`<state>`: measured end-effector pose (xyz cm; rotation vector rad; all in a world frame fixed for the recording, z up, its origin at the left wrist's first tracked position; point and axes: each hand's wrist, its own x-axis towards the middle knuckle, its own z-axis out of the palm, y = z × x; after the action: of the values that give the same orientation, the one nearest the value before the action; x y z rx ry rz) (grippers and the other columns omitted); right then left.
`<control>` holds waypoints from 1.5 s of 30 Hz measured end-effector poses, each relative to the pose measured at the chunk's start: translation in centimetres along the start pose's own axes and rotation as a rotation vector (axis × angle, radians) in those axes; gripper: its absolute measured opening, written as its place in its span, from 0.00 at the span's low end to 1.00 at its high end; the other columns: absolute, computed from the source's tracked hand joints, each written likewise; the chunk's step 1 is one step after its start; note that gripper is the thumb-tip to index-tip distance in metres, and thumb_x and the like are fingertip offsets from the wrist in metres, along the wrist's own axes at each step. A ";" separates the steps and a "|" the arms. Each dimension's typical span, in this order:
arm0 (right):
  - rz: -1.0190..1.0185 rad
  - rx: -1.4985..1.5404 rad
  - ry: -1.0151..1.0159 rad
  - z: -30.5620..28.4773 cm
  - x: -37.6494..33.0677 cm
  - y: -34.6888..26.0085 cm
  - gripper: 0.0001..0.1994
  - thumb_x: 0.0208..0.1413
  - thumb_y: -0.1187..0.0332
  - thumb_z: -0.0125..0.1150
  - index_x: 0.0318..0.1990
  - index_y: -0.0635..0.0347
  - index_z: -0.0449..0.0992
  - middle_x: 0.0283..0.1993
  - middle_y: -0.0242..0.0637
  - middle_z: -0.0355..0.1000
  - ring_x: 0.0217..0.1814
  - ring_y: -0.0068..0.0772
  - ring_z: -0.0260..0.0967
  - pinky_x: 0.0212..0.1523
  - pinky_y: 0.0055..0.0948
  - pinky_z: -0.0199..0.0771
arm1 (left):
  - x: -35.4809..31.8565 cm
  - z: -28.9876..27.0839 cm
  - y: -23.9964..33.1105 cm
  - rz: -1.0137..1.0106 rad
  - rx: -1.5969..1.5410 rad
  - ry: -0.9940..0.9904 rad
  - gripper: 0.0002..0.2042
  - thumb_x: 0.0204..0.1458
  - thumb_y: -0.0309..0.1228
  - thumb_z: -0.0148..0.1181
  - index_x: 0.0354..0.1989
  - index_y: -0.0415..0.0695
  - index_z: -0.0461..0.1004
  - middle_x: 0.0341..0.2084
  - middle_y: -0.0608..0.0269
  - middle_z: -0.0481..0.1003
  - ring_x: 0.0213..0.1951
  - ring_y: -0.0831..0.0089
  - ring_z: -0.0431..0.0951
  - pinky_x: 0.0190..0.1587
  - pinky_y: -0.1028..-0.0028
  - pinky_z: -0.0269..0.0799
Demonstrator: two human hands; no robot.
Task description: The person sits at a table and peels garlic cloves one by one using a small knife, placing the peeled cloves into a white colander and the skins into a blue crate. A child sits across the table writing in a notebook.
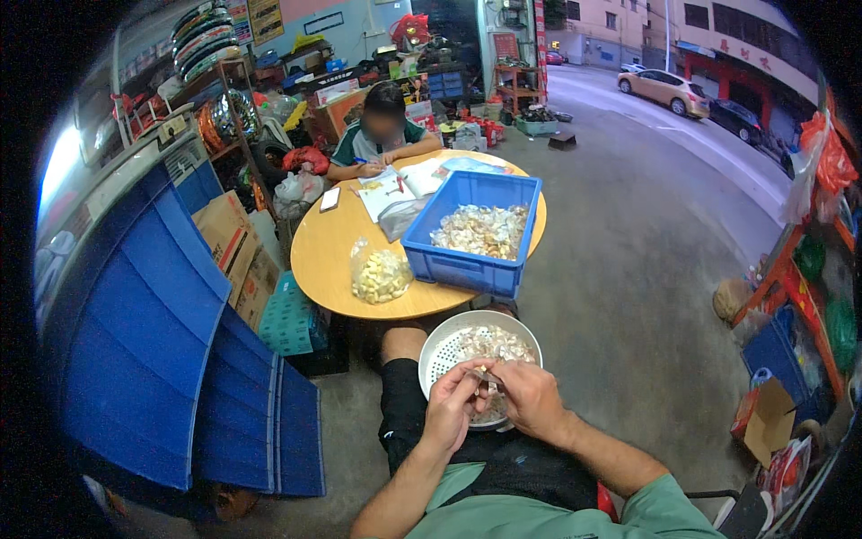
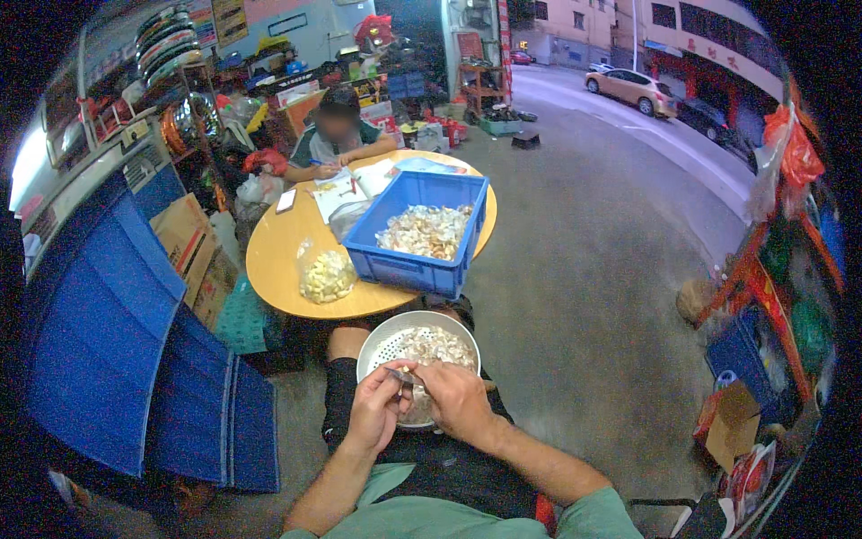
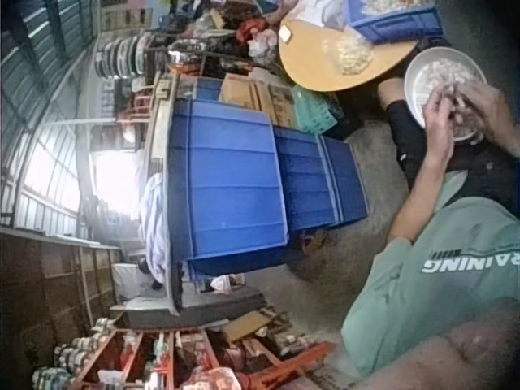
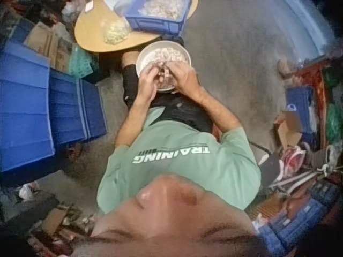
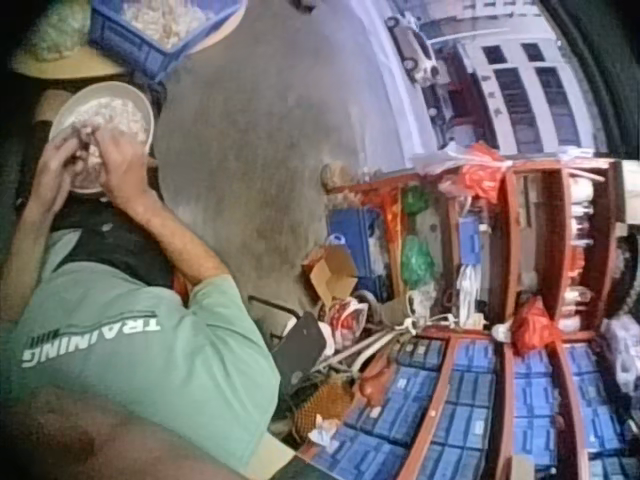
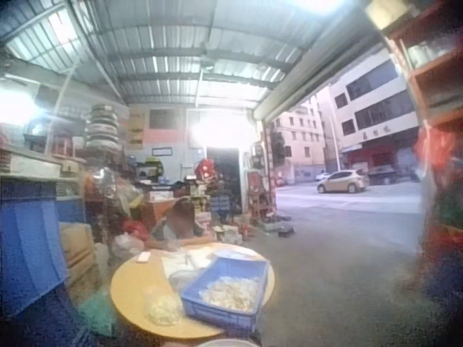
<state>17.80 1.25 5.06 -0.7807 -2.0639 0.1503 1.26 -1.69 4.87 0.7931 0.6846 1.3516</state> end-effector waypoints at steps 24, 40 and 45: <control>0.073 -0.029 -0.082 3.1 -0.9 1.2 0.15 0.42 0.79 0.61 0.41 0.64 0.72 0.32 0.47 0.71 0.36 0.52 0.74 0.36 0.47 0.74 | 0.5 -1.4 -3.5 0.085 0.042 0.096 0.12 0.66 0.29 0.54 0.52 0.37 0.76 0.29 0.71 0.74 0.25 0.86 0.68 0.28 0.85 0.63; 0.118 -0.035 -0.048 3.5 -0.8 0.6 0.15 0.45 0.76 0.65 0.43 0.64 0.74 0.31 0.48 0.74 0.35 0.51 0.76 0.36 0.46 0.75 | 0.6 -1.4 -4.0 0.167 0.291 0.146 0.11 0.66 0.26 0.53 0.53 0.38 0.77 0.27 0.72 0.73 0.25 0.87 0.67 0.29 0.85 0.64; 0.146 0.001 -0.051 2.4 -0.3 0.1 0.16 0.46 0.78 0.62 0.47 0.63 0.77 0.33 0.48 0.76 0.37 0.51 0.77 0.37 0.44 0.77 | 0.6 -1.2 -4.2 0.171 0.331 0.177 0.12 0.65 0.25 0.54 0.53 0.38 0.77 0.27 0.73 0.73 0.25 0.87 0.66 0.29 0.84 0.63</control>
<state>16.07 1.60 3.35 -0.9357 -2.0542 0.2544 2.80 -1.17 0.75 1.0210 1.0167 1.4962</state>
